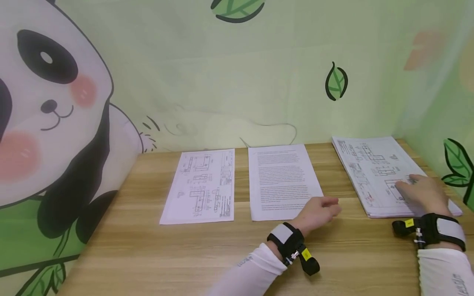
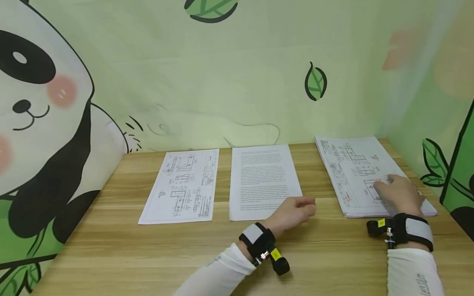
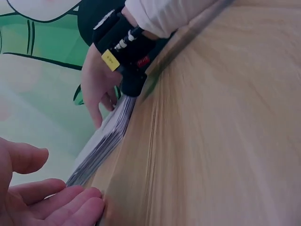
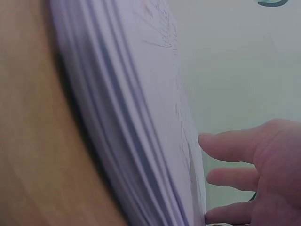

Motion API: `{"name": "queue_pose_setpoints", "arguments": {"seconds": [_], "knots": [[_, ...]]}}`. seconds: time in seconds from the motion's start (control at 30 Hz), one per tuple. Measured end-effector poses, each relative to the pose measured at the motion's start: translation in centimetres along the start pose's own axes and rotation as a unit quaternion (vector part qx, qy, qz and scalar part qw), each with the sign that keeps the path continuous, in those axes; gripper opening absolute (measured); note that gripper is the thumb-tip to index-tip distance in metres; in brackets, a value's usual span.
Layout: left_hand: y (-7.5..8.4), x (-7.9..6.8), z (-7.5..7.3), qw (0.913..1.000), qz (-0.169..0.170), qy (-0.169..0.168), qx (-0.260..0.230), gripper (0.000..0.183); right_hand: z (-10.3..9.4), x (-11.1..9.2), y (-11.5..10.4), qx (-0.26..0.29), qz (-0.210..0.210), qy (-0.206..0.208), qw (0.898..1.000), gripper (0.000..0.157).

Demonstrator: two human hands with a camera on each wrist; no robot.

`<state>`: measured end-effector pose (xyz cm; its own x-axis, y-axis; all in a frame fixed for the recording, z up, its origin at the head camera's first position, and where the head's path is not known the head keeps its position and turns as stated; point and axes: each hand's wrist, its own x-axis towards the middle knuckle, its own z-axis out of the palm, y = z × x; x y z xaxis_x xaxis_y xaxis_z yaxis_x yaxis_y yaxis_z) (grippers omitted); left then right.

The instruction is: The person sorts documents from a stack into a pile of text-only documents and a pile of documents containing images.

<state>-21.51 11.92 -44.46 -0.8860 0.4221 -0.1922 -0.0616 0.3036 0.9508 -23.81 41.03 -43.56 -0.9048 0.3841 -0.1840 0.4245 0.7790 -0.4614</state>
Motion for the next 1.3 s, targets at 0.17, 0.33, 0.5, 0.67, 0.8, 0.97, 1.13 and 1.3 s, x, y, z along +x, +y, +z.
{"name": "queue_pose_setpoints", "arguments": {"seconds": [0.17, 0.33, 0.5, 0.67, 0.8, 0.97, 1.13, 1.3], "knots": [[-0.1, 0.8, 1.9, 0.9961, -0.003, -0.038, -0.079, 0.043, -0.2, -0.2, 0.1, 0.007, -0.023, -0.005, 1.0, 0.079], [0.0, 1.6, 3.2, 0.9845, -0.005, -0.089, -0.151, 0.052, -0.5, -0.6, -0.3, 0.017, -0.047, -0.025, 0.998, 0.086], [0.1, 2.1, 3.9, 0.9789, -0.012, -0.101, -0.177, 0.058, -0.4, -0.8, -0.8, 0.009, -0.061, -0.031, 0.998, 0.087], [0.4, 2.3, 4.2, 0.9727, -0.023, -0.074, -0.218, 0.059, -0.3, -0.7, -1.1, -0.018, -0.063, -0.022, 0.998, 0.086], [0.5, 2.5, 4.5, 0.9672, -0.028, -0.045, -0.248, 0.053, -0.3, -0.7, -1.5, -0.039, -0.062, -0.018, 0.997, 0.084], [0.7, 3.1, 4.9, 0.969, -0.039, 0.004, -0.244, 0.032, -0.5, -1.1, -2.1, -0.041, -0.048, -0.021, 0.998, 0.082], [0.7, 3.8, 4.6, 0.9678, -0.063, 0.022, -0.243, 0.03, -0.6, -1.3, -2.6, -0.031, -0.031, -0.003, 0.999, 0.076], [0.8, 4.0, 3.7, 0.9716, -0.06, 0.035, -0.226, 0.02, -0.5, -1.5, -3.0, -0.02, -0.038, 0.015, 0.999, 0.071]]}}
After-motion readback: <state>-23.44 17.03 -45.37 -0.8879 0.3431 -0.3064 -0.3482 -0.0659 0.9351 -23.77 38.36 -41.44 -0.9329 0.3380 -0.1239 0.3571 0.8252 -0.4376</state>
